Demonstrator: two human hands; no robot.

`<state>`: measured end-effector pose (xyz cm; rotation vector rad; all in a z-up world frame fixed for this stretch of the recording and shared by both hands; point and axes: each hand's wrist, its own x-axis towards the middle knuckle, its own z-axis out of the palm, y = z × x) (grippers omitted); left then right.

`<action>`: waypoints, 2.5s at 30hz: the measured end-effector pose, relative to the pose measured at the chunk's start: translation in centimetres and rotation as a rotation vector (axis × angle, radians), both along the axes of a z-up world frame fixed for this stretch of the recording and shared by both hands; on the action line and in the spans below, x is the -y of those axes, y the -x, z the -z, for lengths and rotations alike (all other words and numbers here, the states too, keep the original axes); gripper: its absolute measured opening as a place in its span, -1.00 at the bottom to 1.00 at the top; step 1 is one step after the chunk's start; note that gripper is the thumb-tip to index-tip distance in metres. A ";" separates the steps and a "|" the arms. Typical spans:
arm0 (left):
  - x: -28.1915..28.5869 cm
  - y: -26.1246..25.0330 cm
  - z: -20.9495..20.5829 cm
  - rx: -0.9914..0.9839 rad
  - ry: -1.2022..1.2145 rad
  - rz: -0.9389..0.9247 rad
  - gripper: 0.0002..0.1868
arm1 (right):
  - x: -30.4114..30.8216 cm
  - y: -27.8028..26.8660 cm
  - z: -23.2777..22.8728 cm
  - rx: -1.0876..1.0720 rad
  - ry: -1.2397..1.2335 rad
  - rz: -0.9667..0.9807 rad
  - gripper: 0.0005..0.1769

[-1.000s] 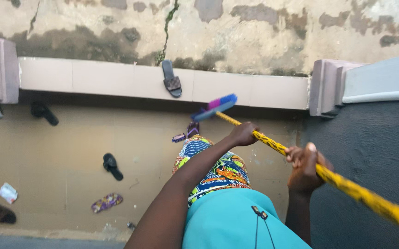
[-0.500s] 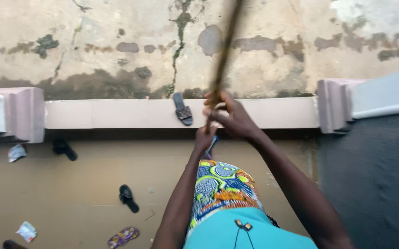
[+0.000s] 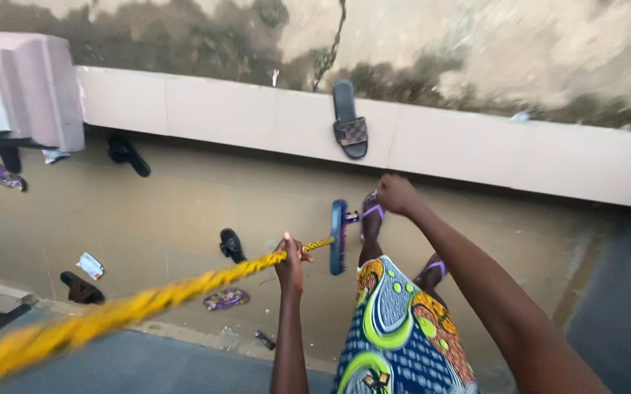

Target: The person sweeps trash and sandals across a tiled porch using a broom, picking up individual pieces of litter by hand to place them into a bucket.

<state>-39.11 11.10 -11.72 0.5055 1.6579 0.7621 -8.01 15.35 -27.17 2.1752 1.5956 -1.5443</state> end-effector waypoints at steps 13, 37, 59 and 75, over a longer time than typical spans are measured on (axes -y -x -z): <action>1.1 -2.5 3.3 0.149 -0.195 -0.088 -0.46 | -10.1 4.8 20.0 0.560 -0.514 -0.415 -0.57; 2.7 -35.9 0.5 0.279 -0.156 0.627 -0.44 | 26.0 -49.3 18.9 0.028 -0.093 2.140 -0.69; 8.5 -49.0 0.7 0.183 -0.065 0.869 -0.46 | 30.7 -55.3 21.5 -0.643 -0.420 1.793 -0.50; 4.6 -41.8 0.1 -0.117 -0.035 1.274 -0.57 | 43.2 -12.8 2.7 -0.005 -0.137 1.678 -0.77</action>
